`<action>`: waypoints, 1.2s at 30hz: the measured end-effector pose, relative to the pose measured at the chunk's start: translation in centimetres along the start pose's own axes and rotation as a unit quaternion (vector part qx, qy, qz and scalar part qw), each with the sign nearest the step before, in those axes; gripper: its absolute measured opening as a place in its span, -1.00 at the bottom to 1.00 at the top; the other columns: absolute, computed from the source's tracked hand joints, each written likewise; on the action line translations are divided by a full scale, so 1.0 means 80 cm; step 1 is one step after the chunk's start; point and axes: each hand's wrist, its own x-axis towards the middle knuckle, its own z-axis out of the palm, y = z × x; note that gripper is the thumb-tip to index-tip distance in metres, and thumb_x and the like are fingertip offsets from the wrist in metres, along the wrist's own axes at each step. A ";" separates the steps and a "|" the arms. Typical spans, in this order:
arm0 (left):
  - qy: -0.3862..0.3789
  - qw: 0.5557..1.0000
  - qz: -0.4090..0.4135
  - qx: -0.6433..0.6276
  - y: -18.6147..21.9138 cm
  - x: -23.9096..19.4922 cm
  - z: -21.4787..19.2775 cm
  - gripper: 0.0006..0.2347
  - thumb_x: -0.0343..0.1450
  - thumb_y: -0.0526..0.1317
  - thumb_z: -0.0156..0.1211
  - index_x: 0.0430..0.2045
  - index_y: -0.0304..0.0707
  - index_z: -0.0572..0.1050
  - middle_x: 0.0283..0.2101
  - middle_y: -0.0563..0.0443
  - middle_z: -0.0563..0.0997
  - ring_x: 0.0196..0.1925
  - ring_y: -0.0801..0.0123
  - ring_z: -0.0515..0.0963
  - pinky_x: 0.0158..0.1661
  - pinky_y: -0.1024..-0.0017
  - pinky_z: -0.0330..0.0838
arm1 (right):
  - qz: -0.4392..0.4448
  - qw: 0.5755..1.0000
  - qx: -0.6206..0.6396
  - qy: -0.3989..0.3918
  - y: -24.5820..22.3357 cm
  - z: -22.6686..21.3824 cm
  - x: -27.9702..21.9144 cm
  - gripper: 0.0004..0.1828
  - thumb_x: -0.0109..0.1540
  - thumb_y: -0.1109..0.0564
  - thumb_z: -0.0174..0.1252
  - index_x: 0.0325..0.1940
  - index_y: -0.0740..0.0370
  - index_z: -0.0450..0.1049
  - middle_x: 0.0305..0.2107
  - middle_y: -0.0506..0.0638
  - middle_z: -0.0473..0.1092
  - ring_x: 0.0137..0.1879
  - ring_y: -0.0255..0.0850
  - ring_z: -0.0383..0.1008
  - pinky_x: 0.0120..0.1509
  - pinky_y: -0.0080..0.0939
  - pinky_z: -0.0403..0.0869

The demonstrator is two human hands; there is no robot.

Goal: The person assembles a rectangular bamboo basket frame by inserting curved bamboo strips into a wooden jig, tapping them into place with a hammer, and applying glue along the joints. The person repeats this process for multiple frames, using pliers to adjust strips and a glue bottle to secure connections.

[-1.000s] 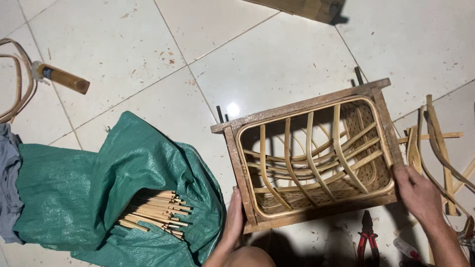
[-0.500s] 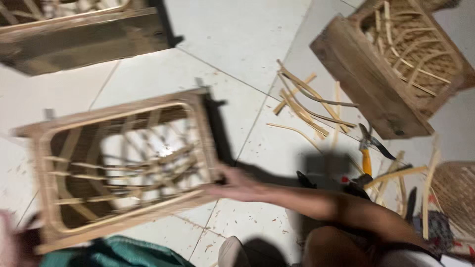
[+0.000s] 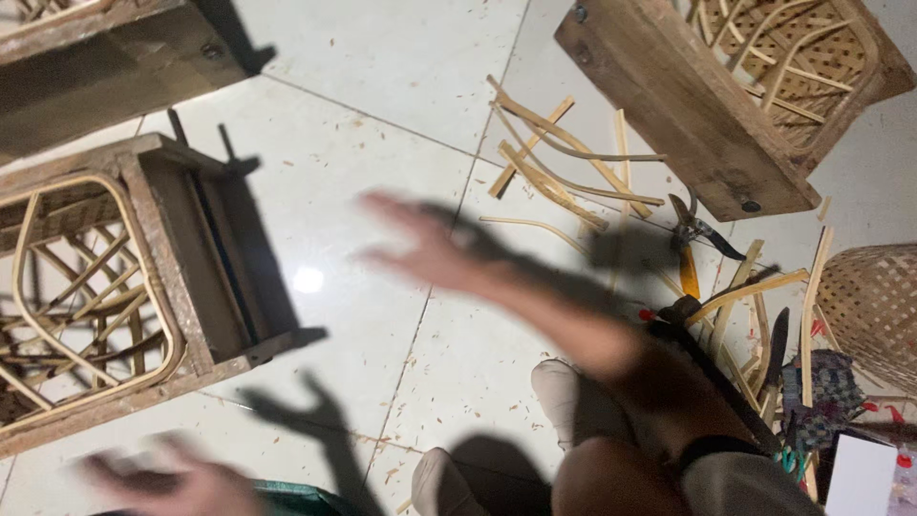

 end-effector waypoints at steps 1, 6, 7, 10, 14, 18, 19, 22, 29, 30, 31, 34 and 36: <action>-0.035 0.998 -0.018 -0.043 0.030 -0.011 0.027 -0.44 0.66 -0.43 0.18 0.52 -0.44 0.01 0.49 -0.35 0.27 0.53 0.01 0.28 0.57 0.11 0.15 | 0.122 0.988 -0.084 -0.042 0.039 -0.072 -0.020 -0.23 0.27 -0.16 0.31 0.46 0.18 0.24 0.40 0.15 0.22 0.52 -0.05 0.19 0.57 -0.08 0.17; -0.389 0.916 -0.062 -0.078 0.165 -0.011 0.123 -0.59 0.44 -0.18 0.22 0.17 -0.39 0.45 0.15 -0.20 0.59 0.18 0.19 0.57 0.08 0.25 0.48 | 0.350 0.915 -0.182 0.086 0.183 -0.282 -0.065 0.24 0.12 -0.38 0.29 0.56 0.40 -0.15 0.43 0.42 0.01 0.53 0.20 0.05 0.58 0.03 0.10; -0.460 0.884 -0.077 -0.035 0.183 -0.004 0.150 -0.58 0.38 -0.13 0.24 0.12 -0.33 0.50 0.12 -0.14 0.62 0.12 0.24 0.58 -0.09 0.28 0.58 | 0.405 0.896 -0.160 0.084 0.198 -0.314 -0.074 0.28 0.11 -0.41 0.23 0.59 0.38 -0.22 0.40 0.44 0.03 0.49 0.22 0.09 0.57 0.01 0.14; -0.658 0.748 -0.087 0.010 0.213 -0.010 0.243 -0.50 0.43 0.10 0.13 0.09 -0.32 0.53 -0.03 -0.19 0.69 -0.01 0.20 0.66 -0.01 0.30 0.54 | 0.414 0.883 -0.207 0.083 0.220 -0.347 -0.090 0.32 0.24 -0.56 0.20 0.51 0.55 -0.23 0.42 0.55 -0.13 0.53 0.33 -0.12 0.53 0.15 -0.05; -0.599 0.785 0.109 0.114 0.220 -0.036 0.391 -0.38 0.43 0.19 0.14 0.11 -0.50 0.46 -0.05 -0.35 0.63 -0.02 -0.05 0.59 -0.02 0.13 0.48 | 0.559 0.805 -0.190 -0.059 0.222 -0.327 -0.086 0.34 0.14 -0.69 -0.10 0.67 0.27 -0.27 0.37 0.51 0.15 0.51 0.28 0.19 0.60 0.31 0.08; -0.434 0.853 0.274 0.098 0.222 -0.044 0.517 -0.38 0.38 -0.02 0.26 0.22 -0.55 0.28 -0.03 -0.37 0.60 0.04 -0.12 0.57 0.02 0.09 0.48 | 0.423 0.843 -0.307 -0.125 0.218 -0.266 -0.087 0.52 0.05 -0.75 0.08 0.57 0.47 -0.34 0.47 0.43 -0.18 0.59 0.21 -0.21 0.63 0.25 -0.25; -0.515 0.842 0.124 0.105 0.222 -0.054 0.542 -0.31 0.33 -0.01 0.32 0.24 -0.55 0.22 -0.12 -0.34 0.63 -0.05 -0.09 0.61 -0.05 0.15 0.51 | 0.398 0.853 -0.312 -0.130 0.216 -0.253 -0.088 0.58 0.02 -0.74 0.16 0.54 0.51 -0.38 0.45 0.46 -0.24 0.58 0.22 -0.29 0.59 0.26 -0.28; -0.522 0.848 0.085 0.025 0.211 -0.094 0.574 -0.66 0.34 -0.16 0.23 0.00 -0.21 0.57 -0.18 -0.23 0.72 -0.10 0.00 0.71 -0.06 0.19 0.56 | 0.345 0.846 -0.387 -0.130 0.206 -0.213 -0.101 0.56 -0.06 -0.59 0.37 0.52 0.48 -0.29 0.42 0.42 -0.11 0.53 0.27 -0.15 0.55 0.19 -0.11; -0.400 0.914 0.012 0.066 0.174 -0.099 0.563 -0.83 0.39 -0.21 0.24 -0.23 -0.20 0.69 -0.27 -0.24 0.70 -0.22 -0.03 0.71 -0.14 0.17 0.56 | 0.255 0.907 -0.333 -0.043 0.235 -0.131 -0.124 0.05 0.02 -0.10 0.44 0.37 0.51 0.10 0.11 0.34 0.31 0.23 0.17 0.33 0.23 0.12 0.40; -0.382 0.922 0.008 0.062 0.169 -0.080 0.551 -0.83 0.38 -0.21 0.25 -0.23 -0.19 0.68 -0.28 -0.22 0.71 -0.24 -0.01 0.72 -0.17 0.18 0.56 | 0.259 0.909 -0.323 -0.043 0.238 -0.121 -0.123 -0.07 0.05 -0.05 0.41 0.32 0.50 0.18 0.09 0.34 0.35 0.22 0.16 0.38 0.19 0.10 0.46; -0.348 0.933 0.015 0.086 0.165 -0.061 0.539 -0.80 0.32 -0.24 0.30 -0.23 -0.25 0.68 -0.32 -0.25 0.71 -0.26 0.02 0.72 -0.20 0.21 0.55 | 0.262 0.912 -0.312 -0.040 0.239 -0.116 -0.118 -0.20 0.08 0.01 0.37 0.26 0.50 0.26 0.07 0.35 0.38 0.21 0.16 0.42 0.15 0.08 0.51; -0.334 0.920 -0.196 -0.069 0.149 -0.019 0.486 -0.71 0.35 -0.30 0.31 -0.08 -0.48 0.53 -0.38 -0.22 0.68 -0.40 0.17 0.69 -0.38 0.28 0.56 | 0.314 0.921 -0.227 -0.045 0.240 -0.121 -0.099 -0.47 0.12 0.11 0.27 0.12 0.39 0.37 -0.05 0.33 0.46 0.07 0.18 0.54 0.15 0.13 0.53; -0.290 0.900 -0.284 -0.162 0.144 -0.017 0.450 -0.73 0.41 -0.35 0.29 -0.09 -0.65 0.55 -0.37 -0.24 0.66 -0.40 0.26 0.65 -0.34 0.35 0.58 | 0.333 0.923 -0.190 -0.027 0.228 -0.145 -0.086 -0.54 0.13 0.11 0.24 0.07 0.37 0.41 -0.10 0.34 0.48 0.09 0.21 0.51 0.19 0.16 0.47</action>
